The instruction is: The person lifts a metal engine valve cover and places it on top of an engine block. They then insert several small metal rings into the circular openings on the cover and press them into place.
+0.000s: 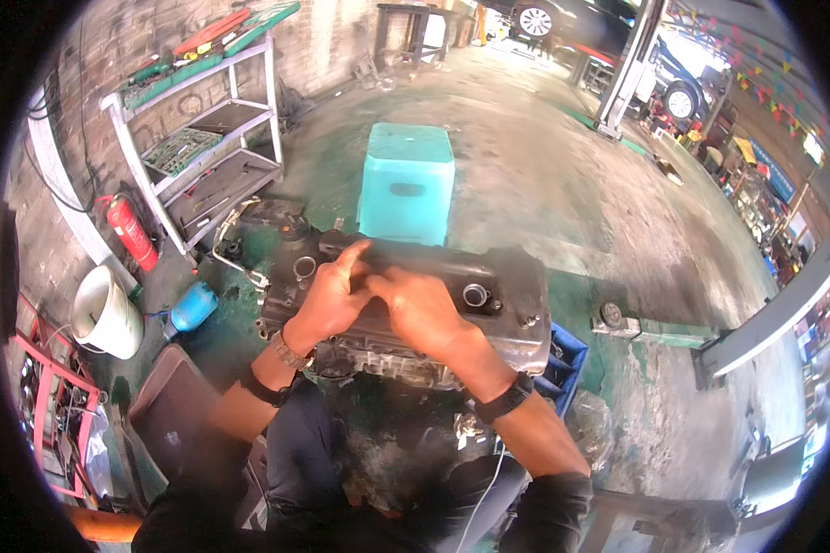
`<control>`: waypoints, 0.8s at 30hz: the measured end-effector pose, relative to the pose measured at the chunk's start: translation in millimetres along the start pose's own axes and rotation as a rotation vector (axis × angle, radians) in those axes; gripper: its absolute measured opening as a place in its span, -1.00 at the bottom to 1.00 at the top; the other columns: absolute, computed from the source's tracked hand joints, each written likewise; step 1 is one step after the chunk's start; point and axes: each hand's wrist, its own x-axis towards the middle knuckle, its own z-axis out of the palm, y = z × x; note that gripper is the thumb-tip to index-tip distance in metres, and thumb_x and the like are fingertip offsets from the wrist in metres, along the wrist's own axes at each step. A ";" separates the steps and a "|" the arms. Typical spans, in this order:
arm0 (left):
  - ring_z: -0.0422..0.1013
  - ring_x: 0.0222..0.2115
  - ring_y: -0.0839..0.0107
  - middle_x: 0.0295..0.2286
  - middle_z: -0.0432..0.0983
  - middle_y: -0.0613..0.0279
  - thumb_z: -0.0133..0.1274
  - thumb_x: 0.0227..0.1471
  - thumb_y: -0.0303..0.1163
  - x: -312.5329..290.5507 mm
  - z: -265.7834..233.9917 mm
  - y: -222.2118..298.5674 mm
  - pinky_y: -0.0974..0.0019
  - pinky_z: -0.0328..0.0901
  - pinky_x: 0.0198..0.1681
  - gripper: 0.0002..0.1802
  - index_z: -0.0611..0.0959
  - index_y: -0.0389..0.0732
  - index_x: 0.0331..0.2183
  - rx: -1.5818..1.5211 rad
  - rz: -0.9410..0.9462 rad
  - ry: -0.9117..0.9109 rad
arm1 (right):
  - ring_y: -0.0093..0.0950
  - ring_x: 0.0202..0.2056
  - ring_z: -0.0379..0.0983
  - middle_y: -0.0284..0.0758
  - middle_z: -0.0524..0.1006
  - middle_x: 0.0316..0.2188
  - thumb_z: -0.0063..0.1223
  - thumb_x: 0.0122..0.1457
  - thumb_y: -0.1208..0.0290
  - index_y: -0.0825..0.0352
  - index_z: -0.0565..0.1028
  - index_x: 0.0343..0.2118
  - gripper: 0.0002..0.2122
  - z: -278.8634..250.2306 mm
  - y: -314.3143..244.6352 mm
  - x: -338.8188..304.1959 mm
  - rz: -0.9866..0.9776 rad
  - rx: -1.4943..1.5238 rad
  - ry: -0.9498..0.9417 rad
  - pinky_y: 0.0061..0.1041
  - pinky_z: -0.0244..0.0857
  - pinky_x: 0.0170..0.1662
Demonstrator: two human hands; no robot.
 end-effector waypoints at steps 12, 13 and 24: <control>0.53 -0.27 -0.10 -0.31 0.57 -0.19 0.07 -0.01 -0.62 -0.2 -4.1 0.9 0.09 0.39 -0.16 -0.40 0.34 -0.37 0.10 0.018 0.008 -0.049 | -0.06 -0.42 0.50 -0.16 0.51 -0.45 0.13 0.07 0.60 0.34 0.58 -0.32 -0.89 3.9 5.0 14.1 -0.040 0.054 -0.016 -0.18 0.39 -0.37; 0.52 -0.29 -0.13 -0.36 0.57 -0.18 0.08 -0.02 -0.61 -0.3 -4.3 1.0 0.04 0.39 -0.20 -0.42 0.34 -0.38 0.08 0.028 0.024 -0.039 | -0.06 -0.42 0.50 -0.16 0.51 -0.46 0.13 0.06 0.60 0.35 0.58 -0.33 -0.89 2.5 4.1 14.9 -0.044 0.064 -0.014 -0.18 0.39 -0.37; 0.50 -0.29 -0.18 -0.41 0.57 -0.18 0.03 -0.03 -0.63 -1.3 -5.6 3.9 -0.06 0.36 -0.24 -0.50 0.33 -0.46 -0.01 0.018 0.091 0.015 | -0.07 -0.42 0.52 -0.12 0.56 -0.48 0.17 0.03 0.58 0.37 0.56 -0.44 -0.97 6.0 0.2 21.3 0.000 0.031 -0.013 -0.18 0.41 -0.37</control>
